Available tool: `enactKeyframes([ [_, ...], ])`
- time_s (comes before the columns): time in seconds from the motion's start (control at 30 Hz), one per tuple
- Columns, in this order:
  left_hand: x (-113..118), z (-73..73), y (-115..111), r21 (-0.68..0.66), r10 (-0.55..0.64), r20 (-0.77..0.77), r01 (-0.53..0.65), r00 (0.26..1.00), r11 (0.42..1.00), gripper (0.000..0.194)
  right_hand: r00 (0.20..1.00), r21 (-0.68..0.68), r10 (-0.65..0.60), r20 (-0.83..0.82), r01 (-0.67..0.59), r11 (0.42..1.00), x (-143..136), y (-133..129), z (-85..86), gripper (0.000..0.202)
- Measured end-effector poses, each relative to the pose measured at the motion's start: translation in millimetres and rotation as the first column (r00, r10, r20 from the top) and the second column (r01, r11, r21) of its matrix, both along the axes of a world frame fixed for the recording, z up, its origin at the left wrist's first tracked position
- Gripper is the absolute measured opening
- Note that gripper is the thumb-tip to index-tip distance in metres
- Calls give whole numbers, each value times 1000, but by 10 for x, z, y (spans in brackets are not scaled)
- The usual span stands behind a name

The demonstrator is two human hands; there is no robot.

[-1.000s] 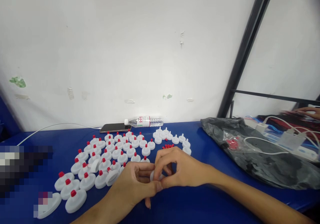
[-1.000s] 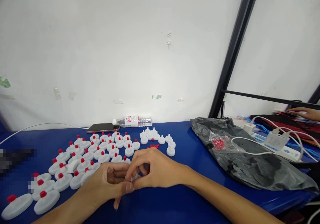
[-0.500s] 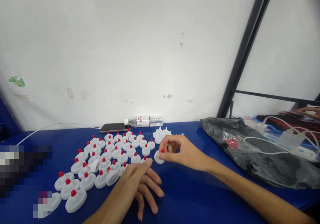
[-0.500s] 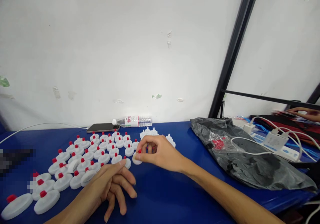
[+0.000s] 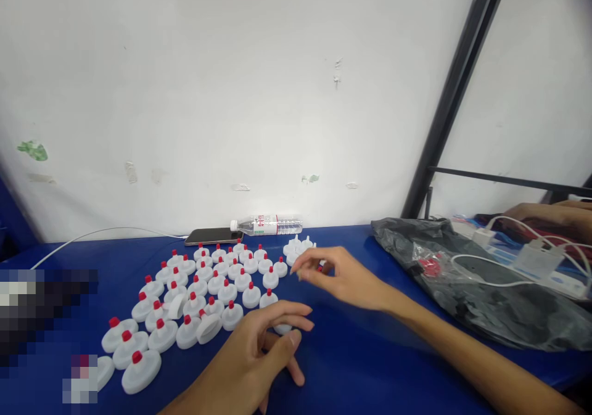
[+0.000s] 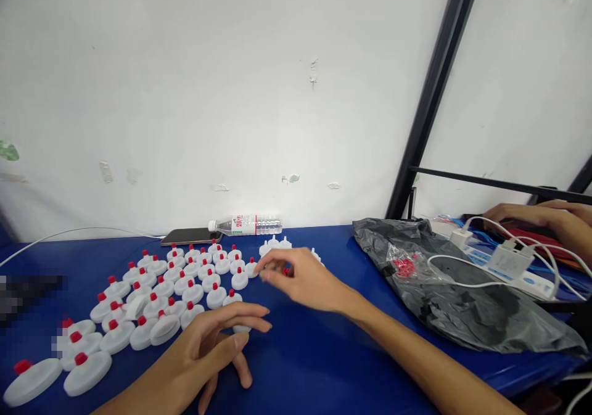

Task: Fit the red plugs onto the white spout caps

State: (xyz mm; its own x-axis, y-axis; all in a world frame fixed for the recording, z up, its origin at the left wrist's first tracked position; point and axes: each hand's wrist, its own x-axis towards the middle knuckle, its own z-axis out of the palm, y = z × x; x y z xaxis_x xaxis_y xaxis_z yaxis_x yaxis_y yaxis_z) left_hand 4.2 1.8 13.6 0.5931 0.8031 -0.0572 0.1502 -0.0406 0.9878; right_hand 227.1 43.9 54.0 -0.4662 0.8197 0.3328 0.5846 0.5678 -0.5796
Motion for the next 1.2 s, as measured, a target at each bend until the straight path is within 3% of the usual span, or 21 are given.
enactKeyframes([
  [0.1,-12,37,-12,12,18,-115,-17,993,1000,55,926,277,-344,156,294,915,172,127,47,22],
  [0.17,-7,66,-14,-4,39,-179,-40,983,999,58,874,329,-444,200,366,870,277,220,24,24],
  [0.27,6,102,-21,-32,77,-206,-86,976,996,63,826,330,-491,275,399,855,387,333,-59,25],
  [0.43,-7,81,-37,-22,89,-156,-94,984,995,60,814,297,-474,335,386,873,442,399,-131,17],
  [0.57,-18,26,-21,44,82,-132,-77,988,996,51,847,282,-458,270,386,879,406,338,-14,19],
  [0.67,-7,34,-21,156,141,-146,-118,979,981,51,896,249,-396,198,345,905,310,219,98,20],
  [0.73,4,52,-27,220,206,-163,-168,965,961,56,955,187,-266,133,240,953,213,117,131,17],
  [0.8,13,62,-28,248,248,-167,-202,954,947,63,999,49,-22,-27,23,999,106,17,121,16],
  [0.87,19,52,-19,228,238,-176,-196,955,954,68,980,-70,147,-134,-157,985,15,-58,88,17],
  [0.97,26,15,4,153,186,-204,-156,961,976,67,957,-137,236,-170,-260,956,-46,-97,46,23],
  [1.03,29,-8,18,130,181,-203,-157,962,979,66,973,-89,204,-110,-214,973,-24,-71,34,28],
  [1.1,30,-18,25,132,183,-207,-158,961,979,65,993,61,64,95,-70,996,37,-12,20,29],
  [1.2,33,-2,28,156,181,-222,-149,958,977,62,895,290,-189,405,71,954,154,103,-29,27],
])
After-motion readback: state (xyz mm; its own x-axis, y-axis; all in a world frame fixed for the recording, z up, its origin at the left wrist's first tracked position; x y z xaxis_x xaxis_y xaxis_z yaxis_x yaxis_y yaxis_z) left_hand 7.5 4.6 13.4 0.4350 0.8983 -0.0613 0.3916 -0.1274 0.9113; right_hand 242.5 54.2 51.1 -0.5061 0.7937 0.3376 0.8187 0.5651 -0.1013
